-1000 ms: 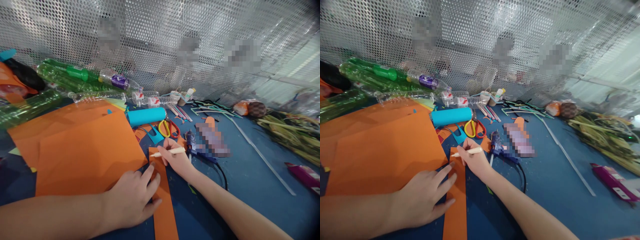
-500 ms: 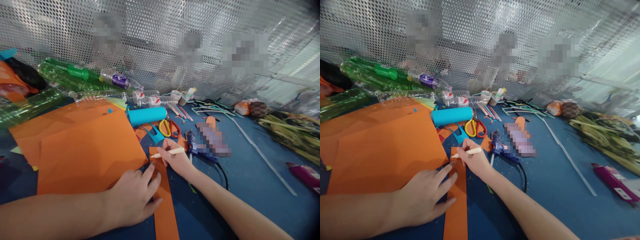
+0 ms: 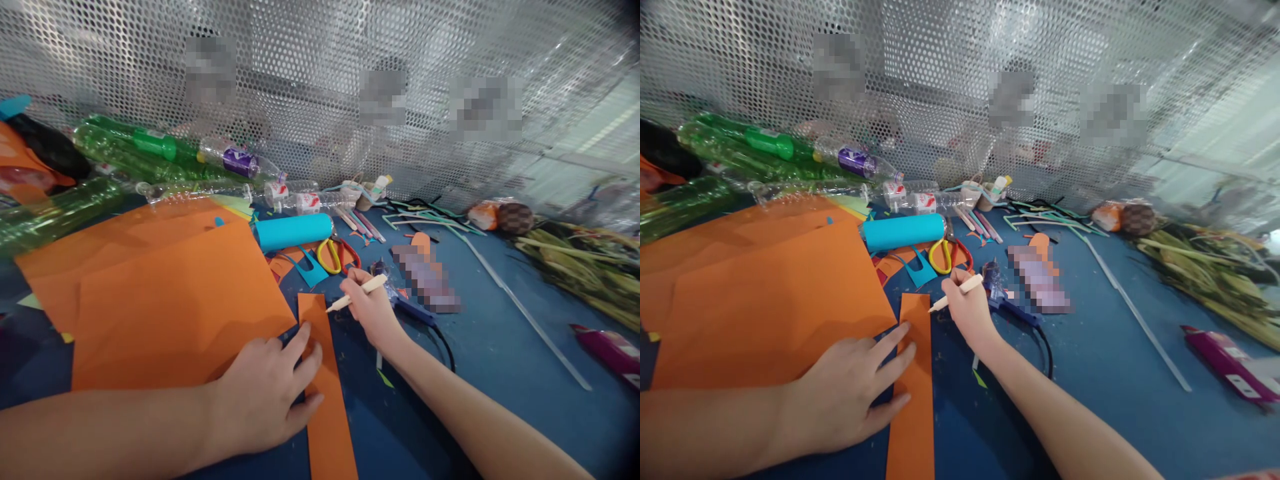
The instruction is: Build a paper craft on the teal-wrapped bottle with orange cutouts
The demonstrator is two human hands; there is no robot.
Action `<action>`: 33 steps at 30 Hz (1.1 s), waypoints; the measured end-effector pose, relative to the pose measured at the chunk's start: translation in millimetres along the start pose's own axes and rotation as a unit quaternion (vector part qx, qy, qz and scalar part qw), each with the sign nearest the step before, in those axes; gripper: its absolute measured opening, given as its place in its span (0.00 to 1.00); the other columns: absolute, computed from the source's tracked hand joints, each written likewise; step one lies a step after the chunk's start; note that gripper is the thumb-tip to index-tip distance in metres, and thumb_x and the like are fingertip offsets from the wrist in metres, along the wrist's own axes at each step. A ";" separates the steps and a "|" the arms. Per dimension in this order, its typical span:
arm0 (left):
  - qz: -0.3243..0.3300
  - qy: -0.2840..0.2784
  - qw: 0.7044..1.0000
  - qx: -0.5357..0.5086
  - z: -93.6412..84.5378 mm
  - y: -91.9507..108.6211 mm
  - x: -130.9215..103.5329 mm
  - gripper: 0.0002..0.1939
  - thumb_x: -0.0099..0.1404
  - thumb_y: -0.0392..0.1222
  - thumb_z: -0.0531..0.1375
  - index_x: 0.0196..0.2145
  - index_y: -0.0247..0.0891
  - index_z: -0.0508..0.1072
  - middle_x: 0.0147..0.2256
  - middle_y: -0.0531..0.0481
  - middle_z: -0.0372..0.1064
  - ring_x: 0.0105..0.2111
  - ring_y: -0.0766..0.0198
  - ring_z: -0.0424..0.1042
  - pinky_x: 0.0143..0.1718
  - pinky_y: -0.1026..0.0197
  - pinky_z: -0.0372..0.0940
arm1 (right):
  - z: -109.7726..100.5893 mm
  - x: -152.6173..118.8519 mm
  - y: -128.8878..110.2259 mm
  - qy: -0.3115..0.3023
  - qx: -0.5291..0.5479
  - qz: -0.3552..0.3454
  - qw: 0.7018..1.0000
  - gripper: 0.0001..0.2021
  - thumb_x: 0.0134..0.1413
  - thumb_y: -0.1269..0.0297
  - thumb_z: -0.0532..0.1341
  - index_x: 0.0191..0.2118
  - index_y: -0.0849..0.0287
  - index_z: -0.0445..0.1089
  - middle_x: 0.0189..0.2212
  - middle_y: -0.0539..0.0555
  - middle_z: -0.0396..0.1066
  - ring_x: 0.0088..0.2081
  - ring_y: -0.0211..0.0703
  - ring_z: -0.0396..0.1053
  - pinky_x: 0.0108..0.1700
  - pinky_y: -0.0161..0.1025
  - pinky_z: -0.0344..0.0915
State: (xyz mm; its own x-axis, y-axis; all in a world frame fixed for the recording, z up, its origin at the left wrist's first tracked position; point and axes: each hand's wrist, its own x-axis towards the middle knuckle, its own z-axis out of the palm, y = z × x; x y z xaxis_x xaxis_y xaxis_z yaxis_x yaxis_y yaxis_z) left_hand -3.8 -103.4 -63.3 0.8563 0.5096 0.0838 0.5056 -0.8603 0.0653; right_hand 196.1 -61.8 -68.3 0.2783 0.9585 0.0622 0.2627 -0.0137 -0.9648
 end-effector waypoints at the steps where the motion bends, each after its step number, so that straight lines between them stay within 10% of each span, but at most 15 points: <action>1: 0.000 -0.001 1.000 -0.001 -0.3 0.1 -0.1 0.23 0.65 0.49 0.47 0.54 0.36 0.63 0.55 0.34 0.59 0.34 0.49 0.73 0.27 0.47 0.70 | 0.3 0.0 0.1 -0.001 -0.002 -0.002 1.000 0.14 0.46 0.69 0.54 0.18 0.55 0.46 0.11 0.39 0.42 0.12 0.30 0.43 0.16 0.33 0.39; 23: 0.002 0.006 1.000 0.000 2.4 -0.7 -1.5 0.23 0.65 0.50 0.48 0.53 0.35 0.63 0.54 0.33 0.60 0.33 0.50 0.73 0.28 0.48 0.70 | 0.5 -0.6 -0.7 -0.007 0.012 0.004 1.000 0.13 0.45 0.70 0.54 0.18 0.54 0.48 0.09 0.39 0.45 0.11 0.30 0.43 0.15 0.33 0.39; 33: 0.105 0.085 0.991 0.003 -1.9 -2.7 -1.4 0.17 0.67 0.42 0.48 0.52 0.34 0.62 0.32 0.46 0.67 0.26 0.60 0.69 0.24 0.59 0.66 | -3.5 -2.2 -9.5 0.034 0.082 -0.047 0.995 0.13 0.56 0.59 0.55 0.23 0.56 0.58 0.12 0.42 0.56 0.18 0.33 0.56 0.24 0.32 0.55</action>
State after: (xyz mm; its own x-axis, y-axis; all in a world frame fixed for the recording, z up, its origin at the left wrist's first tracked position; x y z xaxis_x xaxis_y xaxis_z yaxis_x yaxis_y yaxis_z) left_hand -6.5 -101.7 -61.7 0.9130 0.3128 0.2618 0.3184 -0.9477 0.0217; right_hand 196.2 -64.8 -58.4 0.3236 0.9316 0.1655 0.1385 0.1264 -0.9823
